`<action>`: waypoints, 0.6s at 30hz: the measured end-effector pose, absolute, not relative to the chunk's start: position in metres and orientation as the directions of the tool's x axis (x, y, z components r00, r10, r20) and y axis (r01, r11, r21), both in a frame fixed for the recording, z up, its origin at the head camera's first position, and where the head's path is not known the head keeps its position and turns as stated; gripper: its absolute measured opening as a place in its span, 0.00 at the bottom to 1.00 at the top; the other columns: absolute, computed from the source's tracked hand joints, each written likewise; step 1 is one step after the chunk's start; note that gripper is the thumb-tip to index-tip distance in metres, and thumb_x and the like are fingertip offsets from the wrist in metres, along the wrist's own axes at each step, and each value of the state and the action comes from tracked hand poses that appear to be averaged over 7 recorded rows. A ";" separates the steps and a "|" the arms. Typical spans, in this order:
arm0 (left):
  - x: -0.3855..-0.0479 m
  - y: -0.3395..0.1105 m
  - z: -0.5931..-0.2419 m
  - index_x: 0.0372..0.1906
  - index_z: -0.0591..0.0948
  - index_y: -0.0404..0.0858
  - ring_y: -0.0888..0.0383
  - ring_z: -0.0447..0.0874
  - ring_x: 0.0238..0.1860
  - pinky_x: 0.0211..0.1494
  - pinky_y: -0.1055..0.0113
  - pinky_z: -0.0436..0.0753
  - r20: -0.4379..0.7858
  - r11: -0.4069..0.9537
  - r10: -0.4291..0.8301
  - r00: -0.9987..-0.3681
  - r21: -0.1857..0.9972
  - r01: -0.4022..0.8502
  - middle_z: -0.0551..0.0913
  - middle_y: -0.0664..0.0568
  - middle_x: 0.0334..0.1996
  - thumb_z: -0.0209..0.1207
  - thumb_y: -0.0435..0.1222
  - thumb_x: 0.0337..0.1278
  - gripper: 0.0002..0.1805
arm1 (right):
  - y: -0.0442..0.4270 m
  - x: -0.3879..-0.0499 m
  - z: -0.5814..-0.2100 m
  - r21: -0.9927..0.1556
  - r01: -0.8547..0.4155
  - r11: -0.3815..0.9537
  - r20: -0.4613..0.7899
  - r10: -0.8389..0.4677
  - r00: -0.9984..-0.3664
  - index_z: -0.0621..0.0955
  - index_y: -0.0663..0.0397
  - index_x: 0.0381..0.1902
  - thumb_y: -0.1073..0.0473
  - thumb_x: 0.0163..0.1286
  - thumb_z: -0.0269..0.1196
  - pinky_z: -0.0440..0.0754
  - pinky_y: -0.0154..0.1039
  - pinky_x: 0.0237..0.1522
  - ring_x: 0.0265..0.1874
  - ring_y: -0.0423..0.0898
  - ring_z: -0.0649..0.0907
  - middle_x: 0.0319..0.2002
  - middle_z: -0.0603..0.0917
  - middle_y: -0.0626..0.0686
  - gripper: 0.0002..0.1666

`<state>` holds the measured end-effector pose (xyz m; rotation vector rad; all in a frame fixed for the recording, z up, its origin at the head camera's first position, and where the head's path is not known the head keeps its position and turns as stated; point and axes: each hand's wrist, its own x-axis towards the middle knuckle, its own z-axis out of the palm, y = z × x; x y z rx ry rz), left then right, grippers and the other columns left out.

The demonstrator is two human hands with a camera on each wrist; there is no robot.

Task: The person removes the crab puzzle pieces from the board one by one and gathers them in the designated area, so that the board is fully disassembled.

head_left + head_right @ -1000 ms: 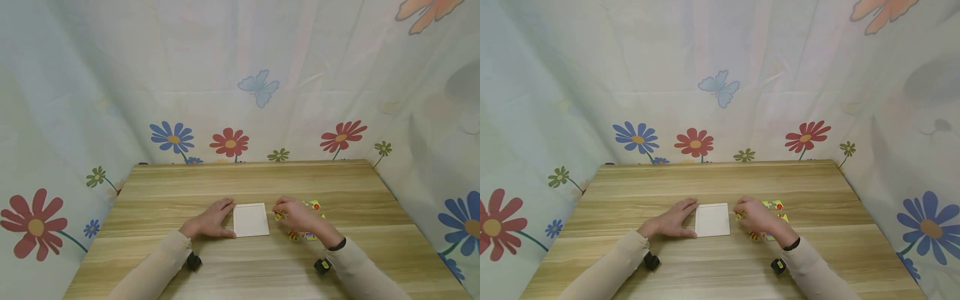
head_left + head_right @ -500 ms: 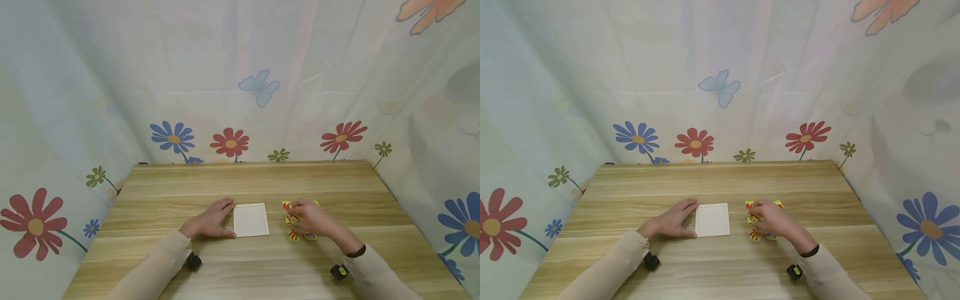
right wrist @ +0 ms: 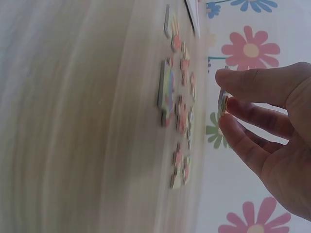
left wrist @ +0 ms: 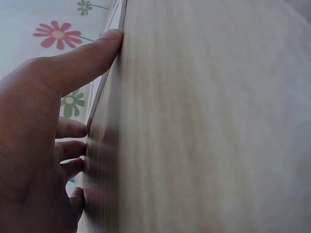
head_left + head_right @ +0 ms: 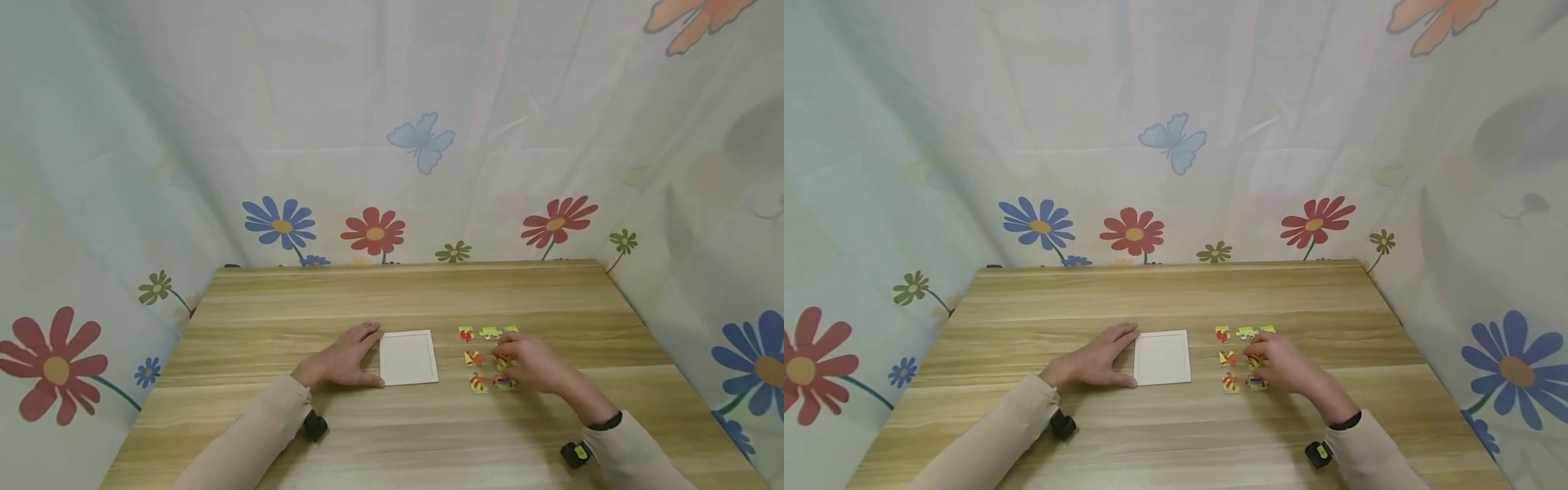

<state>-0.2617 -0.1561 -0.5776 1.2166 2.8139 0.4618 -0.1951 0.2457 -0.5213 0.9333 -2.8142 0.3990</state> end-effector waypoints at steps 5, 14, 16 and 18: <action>-0.264 -0.156 -0.579 0.74 0.58 0.30 0.38 0.52 0.75 0.74 0.43 0.57 0.076 0.653 0.719 -0.691 0.267 0.708 0.55 0.34 0.74 0.63 0.65 0.48 0.58 | 0.255 -0.191 -0.524 -0.186 -0.580 0.793 0.206 -0.546 -0.812 0.87 0.55 0.44 0.63 0.52 0.74 0.82 0.47 0.42 0.41 0.50 0.83 0.43 0.84 0.52 0.18; -0.265 -0.156 -0.578 0.74 0.58 0.31 0.39 0.51 0.75 0.75 0.44 0.56 0.068 0.656 0.713 -0.698 0.285 0.698 0.55 0.35 0.74 0.64 0.65 0.47 0.58 | 0.272 -0.180 -0.530 -0.180 -0.572 0.801 0.250 -0.525 -0.814 0.87 0.59 0.45 0.65 0.49 0.75 0.82 0.49 0.43 0.41 0.53 0.83 0.42 0.84 0.55 0.22; -0.266 -0.156 -0.579 0.74 0.57 0.31 0.39 0.50 0.75 0.75 0.44 0.56 0.059 0.660 0.712 -0.700 0.284 0.695 0.54 0.36 0.75 0.63 0.65 0.48 0.58 | 0.274 -0.179 -0.533 -0.167 -0.578 0.799 0.263 -0.529 -0.807 0.87 0.60 0.44 0.65 0.47 0.76 0.82 0.51 0.45 0.43 0.55 0.83 0.42 0.84 0.56 0.22; -0.266 -0.156 -0.580 0.75 0.57 0.32 0.40 0.50 0.75 0.75 0.44 0.56 0.052 0.662 0.712 -0.701 0.282 0.694 0.54 0.36 0.75 0.62 0.66 0.48 0.59 | 0.277 -0.177 -0.535 -0.167 -0.572 0.803 0.261 -0.523 -0.811 0.87 0.59 0.43 0.65 0.47 0.76 0.83 0.50 0.44 0.42 0.53 0.83 0.42 0.84 0.55 0.22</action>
